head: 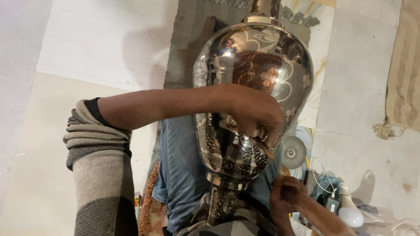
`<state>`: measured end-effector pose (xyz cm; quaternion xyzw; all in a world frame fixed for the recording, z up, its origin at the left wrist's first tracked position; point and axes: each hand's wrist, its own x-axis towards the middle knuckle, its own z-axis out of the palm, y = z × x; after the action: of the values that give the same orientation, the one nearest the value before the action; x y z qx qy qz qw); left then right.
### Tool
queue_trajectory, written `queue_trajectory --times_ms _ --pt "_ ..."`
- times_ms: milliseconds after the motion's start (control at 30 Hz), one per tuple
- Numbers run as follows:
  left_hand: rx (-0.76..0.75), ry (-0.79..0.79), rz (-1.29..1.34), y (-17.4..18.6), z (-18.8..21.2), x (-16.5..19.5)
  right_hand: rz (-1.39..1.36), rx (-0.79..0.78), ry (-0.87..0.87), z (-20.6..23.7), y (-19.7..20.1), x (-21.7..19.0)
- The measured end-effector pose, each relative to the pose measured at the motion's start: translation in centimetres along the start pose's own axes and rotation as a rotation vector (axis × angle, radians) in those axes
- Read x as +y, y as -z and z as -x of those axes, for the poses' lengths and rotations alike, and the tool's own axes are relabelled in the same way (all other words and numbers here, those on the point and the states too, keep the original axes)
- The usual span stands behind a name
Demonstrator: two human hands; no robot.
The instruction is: The person is engraving a metal vase using a hammer and chisel. They are sitting on the floor, holding the vase between their legs, and carefully striking the chisel to create intricate patterns on the vase's surface.
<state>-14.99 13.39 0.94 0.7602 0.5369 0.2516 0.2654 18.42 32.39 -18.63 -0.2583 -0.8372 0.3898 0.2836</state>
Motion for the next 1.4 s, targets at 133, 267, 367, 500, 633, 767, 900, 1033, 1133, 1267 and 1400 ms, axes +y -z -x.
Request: queue_trajectory --times_ms 133,267,367,500,633,767,900,1033,1133,1267,1400 --pt "0.040 -0.017 0.002 -0.2 -0.6 0.5 0.142 -0.071 0.212 -0.3 0.3 -0.5" --pt "-0.051 0.078 0.044 -0.6 -1.1 -0.1 0.341 -0.134 0.195 -0.3 1.1 -1.5" --pt "0.193 -0.020 0.137 -1.4 -1.5 -0.6 -0.009 -0.222 -0.175 0.6 1.6 -2.0" --pt "0.359 -0.001 0.218 -2.2 -1.9 -1.0 -0.152 -0.202 -0.357 1.7 1.5 -1.8" --pt "0.214 0.036 0.244 -1.5 -2.6 -1.6 -0.240 -0.241 -0.277 1.6 1.4 -1.5" --pt "0.146 -0.064 0.220 -1.1 -3.0 -2.0 -0.096 -0.280 -0.359 0.8 1.4 -1.9" --pt "0.209 -0.116 0.121 -1.2 -3.3 -2.1 -0.165 -0.322 -0.336 0.0 1.4 -2.0" --pt "0.117 -0.056 0.141 -1.0 -3.5 -2.3 -0.076 -0.252 -0.352 0.0 1.1 -1.7" --pt "0.049 -0.023 0.115 -0.9 -3.5 -2.1 -0.216 -0.128 -0.427 0.4 0.5 -1.8" --pt "0.023 -0.010 0.132 -0.8 -3.4 -1.7 -0.662 -0.023 -0.083 0.2 -0.3 -2.4" --pt "0.012 0.032 0.113 -0.5 -3.7 -1.4 -0.443 -0.060 -0.062 -0.8 0.0 -3.3"
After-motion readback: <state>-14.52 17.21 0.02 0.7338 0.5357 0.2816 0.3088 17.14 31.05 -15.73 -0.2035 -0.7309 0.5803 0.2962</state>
